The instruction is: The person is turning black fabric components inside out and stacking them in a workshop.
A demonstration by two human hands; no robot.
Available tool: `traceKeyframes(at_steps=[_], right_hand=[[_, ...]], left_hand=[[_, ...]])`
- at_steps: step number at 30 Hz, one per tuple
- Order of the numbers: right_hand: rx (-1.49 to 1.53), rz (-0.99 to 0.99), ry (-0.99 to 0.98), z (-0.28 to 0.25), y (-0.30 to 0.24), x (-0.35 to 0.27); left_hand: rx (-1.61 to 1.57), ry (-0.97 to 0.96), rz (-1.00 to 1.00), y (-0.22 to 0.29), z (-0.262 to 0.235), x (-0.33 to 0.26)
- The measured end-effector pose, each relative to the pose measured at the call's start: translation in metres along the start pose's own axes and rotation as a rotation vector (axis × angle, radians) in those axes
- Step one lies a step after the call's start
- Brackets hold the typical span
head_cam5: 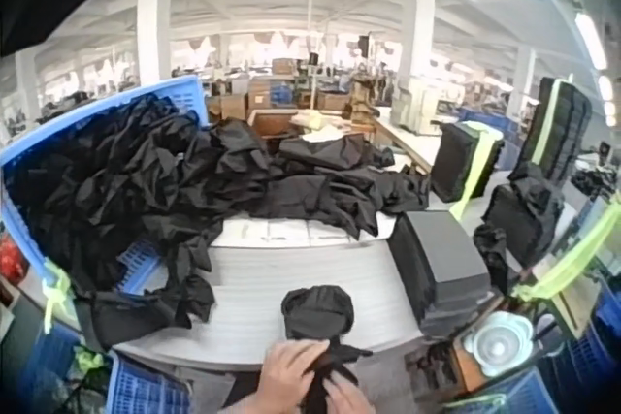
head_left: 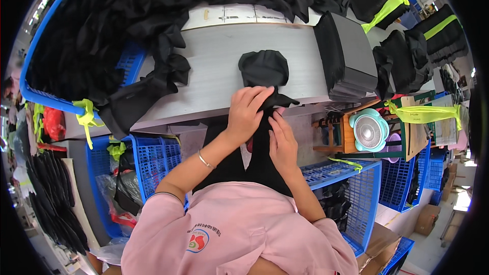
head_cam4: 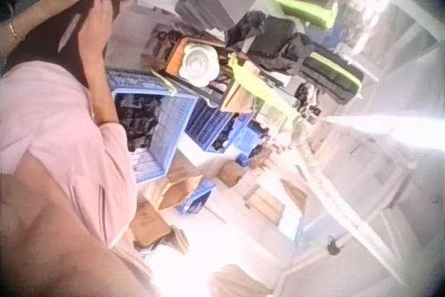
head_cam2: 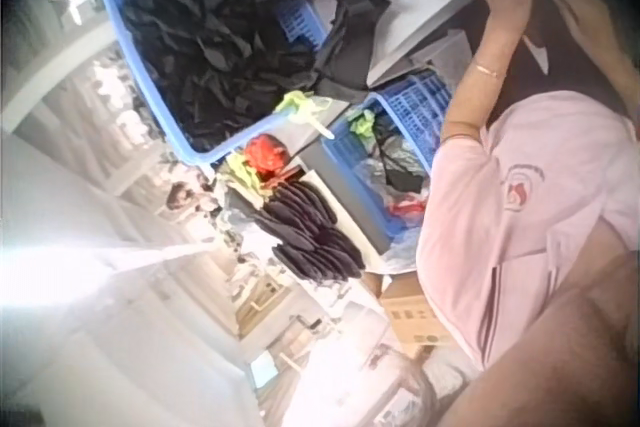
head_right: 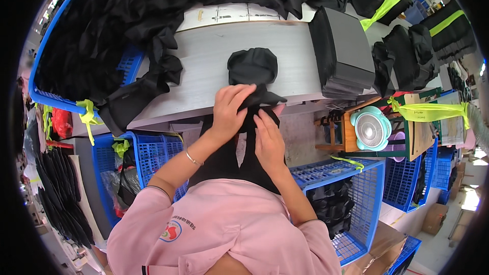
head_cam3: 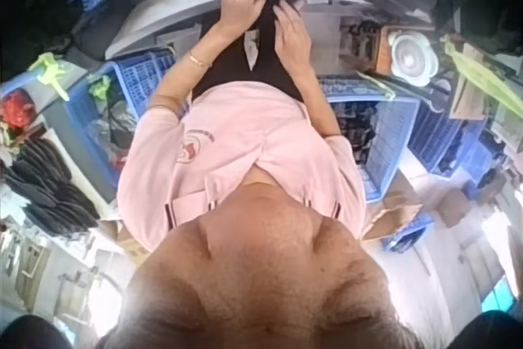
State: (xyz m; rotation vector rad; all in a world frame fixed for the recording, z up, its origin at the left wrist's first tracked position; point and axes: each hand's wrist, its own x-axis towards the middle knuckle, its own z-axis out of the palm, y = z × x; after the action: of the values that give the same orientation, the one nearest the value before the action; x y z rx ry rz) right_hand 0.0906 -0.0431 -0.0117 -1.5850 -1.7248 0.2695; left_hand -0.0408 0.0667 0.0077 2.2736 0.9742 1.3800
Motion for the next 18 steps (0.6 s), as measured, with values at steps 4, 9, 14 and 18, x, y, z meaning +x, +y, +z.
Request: traceKeyframes(at_steps=[4, 9, 14, 18], right_hand=[[0.036, -0.142, 0.071, 0.006, 0.002, 0.007], [-0.038, 0.036, 0.102, 0.015, 0.020, 0.028], [-0.066, 0.159, 0.089, 0.020, 0.029, 0.031], [0.533, 0.304, 0.153, 0.015, 0.031, 0.028]], left_hand=[[-0.110, -0.047, -0.015, -0.002, 0.007, 0.020], [-0.173, -0.141, 0.092, 0.028, 0.012, 0.003], [-0.217, -0.083, -0.112, 0.040, 0.007, -0.015], [-0.291, -0.060, -0.212, 0.050, 0.009, -0.030]])
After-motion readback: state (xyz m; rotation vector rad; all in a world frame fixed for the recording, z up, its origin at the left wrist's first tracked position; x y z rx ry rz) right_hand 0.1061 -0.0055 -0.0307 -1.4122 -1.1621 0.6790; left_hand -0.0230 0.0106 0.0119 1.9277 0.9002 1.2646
